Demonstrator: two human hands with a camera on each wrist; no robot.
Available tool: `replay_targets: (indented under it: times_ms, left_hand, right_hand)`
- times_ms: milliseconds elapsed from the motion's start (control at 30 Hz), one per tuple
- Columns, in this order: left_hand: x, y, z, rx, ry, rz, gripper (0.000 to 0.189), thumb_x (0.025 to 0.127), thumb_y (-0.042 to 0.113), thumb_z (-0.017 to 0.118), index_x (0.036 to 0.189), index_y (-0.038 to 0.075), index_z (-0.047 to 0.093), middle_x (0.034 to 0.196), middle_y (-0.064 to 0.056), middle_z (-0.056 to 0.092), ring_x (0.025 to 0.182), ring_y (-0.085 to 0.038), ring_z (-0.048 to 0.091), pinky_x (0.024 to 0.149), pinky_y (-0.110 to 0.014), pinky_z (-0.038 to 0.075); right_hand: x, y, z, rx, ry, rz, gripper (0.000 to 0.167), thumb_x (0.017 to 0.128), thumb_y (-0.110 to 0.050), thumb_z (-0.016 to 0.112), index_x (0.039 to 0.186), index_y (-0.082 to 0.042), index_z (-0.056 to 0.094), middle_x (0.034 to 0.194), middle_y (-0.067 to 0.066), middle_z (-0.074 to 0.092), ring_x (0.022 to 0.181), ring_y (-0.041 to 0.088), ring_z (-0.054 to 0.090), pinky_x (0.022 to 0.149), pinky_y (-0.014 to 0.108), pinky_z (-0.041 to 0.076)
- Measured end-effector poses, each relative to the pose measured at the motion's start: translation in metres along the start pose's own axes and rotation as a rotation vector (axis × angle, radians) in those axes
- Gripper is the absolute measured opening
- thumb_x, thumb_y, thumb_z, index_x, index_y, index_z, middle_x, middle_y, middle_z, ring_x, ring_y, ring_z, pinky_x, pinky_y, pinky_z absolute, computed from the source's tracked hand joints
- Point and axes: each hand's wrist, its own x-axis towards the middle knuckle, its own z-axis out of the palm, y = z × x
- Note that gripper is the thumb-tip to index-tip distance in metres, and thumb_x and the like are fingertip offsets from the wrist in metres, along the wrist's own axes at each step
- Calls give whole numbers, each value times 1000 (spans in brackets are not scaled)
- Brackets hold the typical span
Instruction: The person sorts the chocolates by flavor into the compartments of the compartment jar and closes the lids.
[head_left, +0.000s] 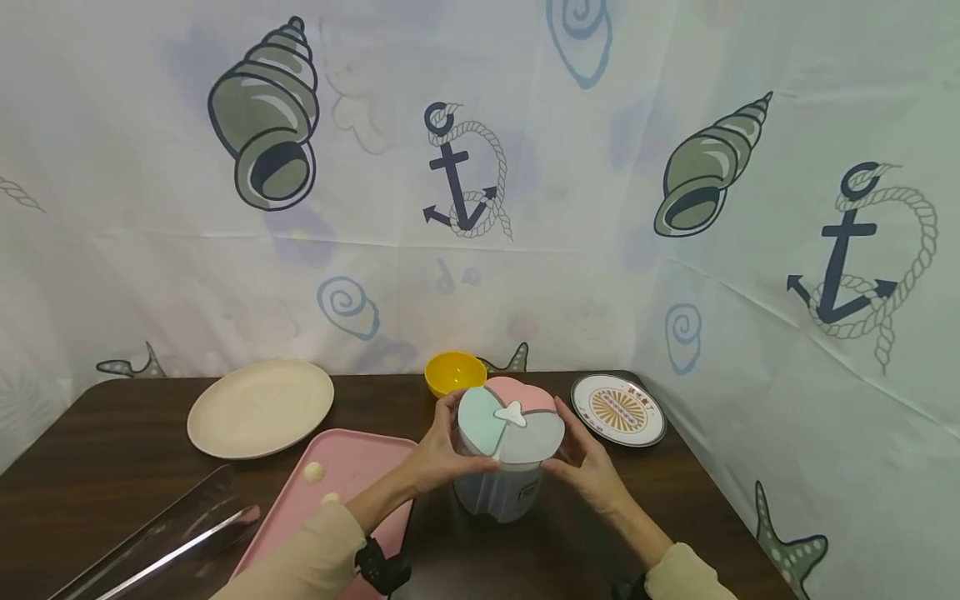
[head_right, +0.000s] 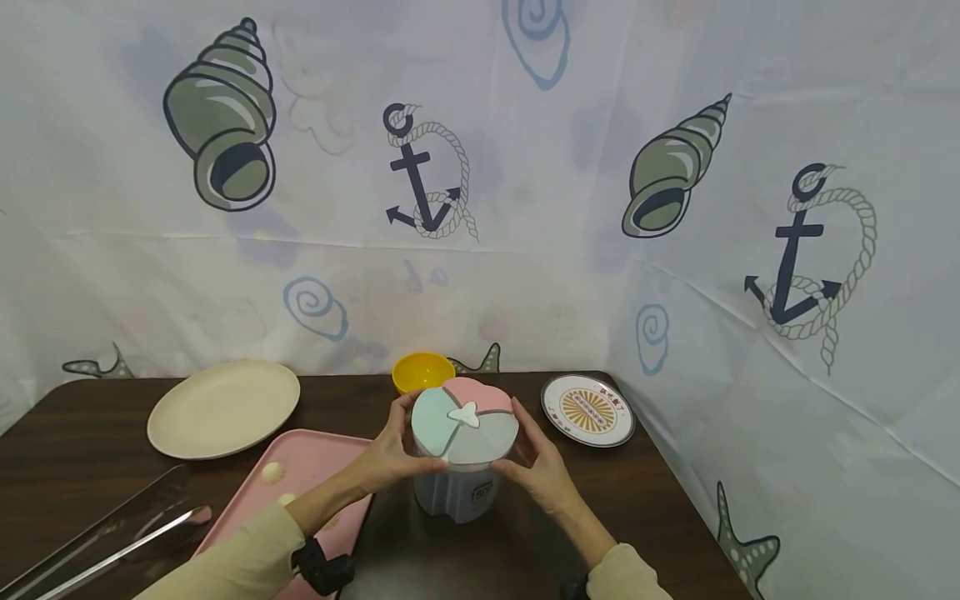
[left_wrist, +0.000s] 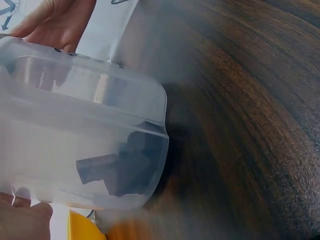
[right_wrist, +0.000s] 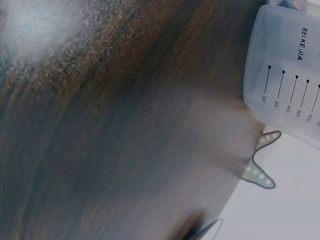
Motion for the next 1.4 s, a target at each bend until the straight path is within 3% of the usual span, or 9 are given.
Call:
replay_targets:
  times_ms: [100, 300, 500, 667, 867, 1033, 1133, 1233, 1400]
  left_hand:
    - [-1, -1, -1, 16, -7, 19, 99, 72, 21, 82, 143, 12, 15, 145, -10, 27, 131, -30, 30, 109, -59, 21]
    - [-7, 0, 0, 125, 58, 61, 98, 71, 26, 81, 146, 11, 20, 142, -10, 28, 126, -26, 32, 107, -56, 27]
    - [-11, 3, 5, 81, 70, 100, 100, 70, 19, 82, 146, 10, 18, 145, -8, 31, 128, -26, 34, 108, -58, 24]
    - [-11, 2, 3, 34, 19, 87, 102, 71, 18, 82, 146, 11, 14, 144, -10, 30, 125, -28, 36, 106, -56, 29]
    - [-4, -1, -11, -26, -98, 87, 99, 74, 14, 80, 146, 11, 12, 145, -14, 25, 128, -35, 32, 103, -57, 33]
    - [2, -2, -18, -32, -161, 70, 97, 75, 15, 79, 144, 10, 11, 147, -15, 23, 130, -36, 30, 104, -56, 33]
    - [4, -3, -21, -49, -211, 79, 95, 77, 15, 78, 144, 8, 10, 146, -18, 25, 129, -37, 32, 103, -56, 34]
    - [7, -4, -22, -89, -261, 87, 95, 79, 15, 76, 147, 9, 10, 147, -19, 25, 127, -38, 36, 101, -53, 38]
    - [9, -4, -22, -105, -264, 47, 93, 82, 18, 74, 150, 13, 10, 151, -15, 22, 131, -37, 35, 101, -47, 40]
  right_hand:
    - [-1, -1, 2, -46, 29, -7, 82, 81, 0, 71, 148, -2, 24, 149, 26, 28, 119, -2, 49, 95, 16, 41]
    - [-4, -5, 12, -172, 156, -14, 81, 75, 4, 75, 144, -2, 34, 133, 23, 50, 104, 2, 56, 86, 24, 49]
    - [-11, -12, 34, -305, 341, 34, 83, 70, -4, 81, 142, -8, 38, 130, 13, 53, 99, 4, 56, 82, 25, 48]
    - [-17, -16, 49, -377, 417, 23, 87, 69, -10, 83, 143, -6, 37, 123, 11, 52, 94, 5, 52, 73, 23, 49]
    - [-18, -10, 38, -298, 382, -63, 75, 71, -2, 80, 136, -6, 44, 121, 11, 51, 92, 6, 54, 74, 23, 49]
    - [-10, 1, 18, -217, 209, -147, 76, 75, 8, 72, 142, -3, 38, 142, 17, 42, 122, 4, 47, 96, 17, 40]
    - [-9, 5, 13, -143, 138, -148, 76, 79, 6, 69, 146, -2, 32, 150, 12, 34, 131, 0, 39, 100, 14, 36]
    - [-9, 9, 15, -68, 153, -151, 72, 82, 5, 67, 144, 2, 31, 150, 16, 32, 131, 1, 39, 100, 15, 36]
    - [-9, 11, 24, -18, 282, -154, 68, 79, 8, 68, 140, 5, 37, 143, 24, 38, 127, 3, 44, 100, 18, 38]
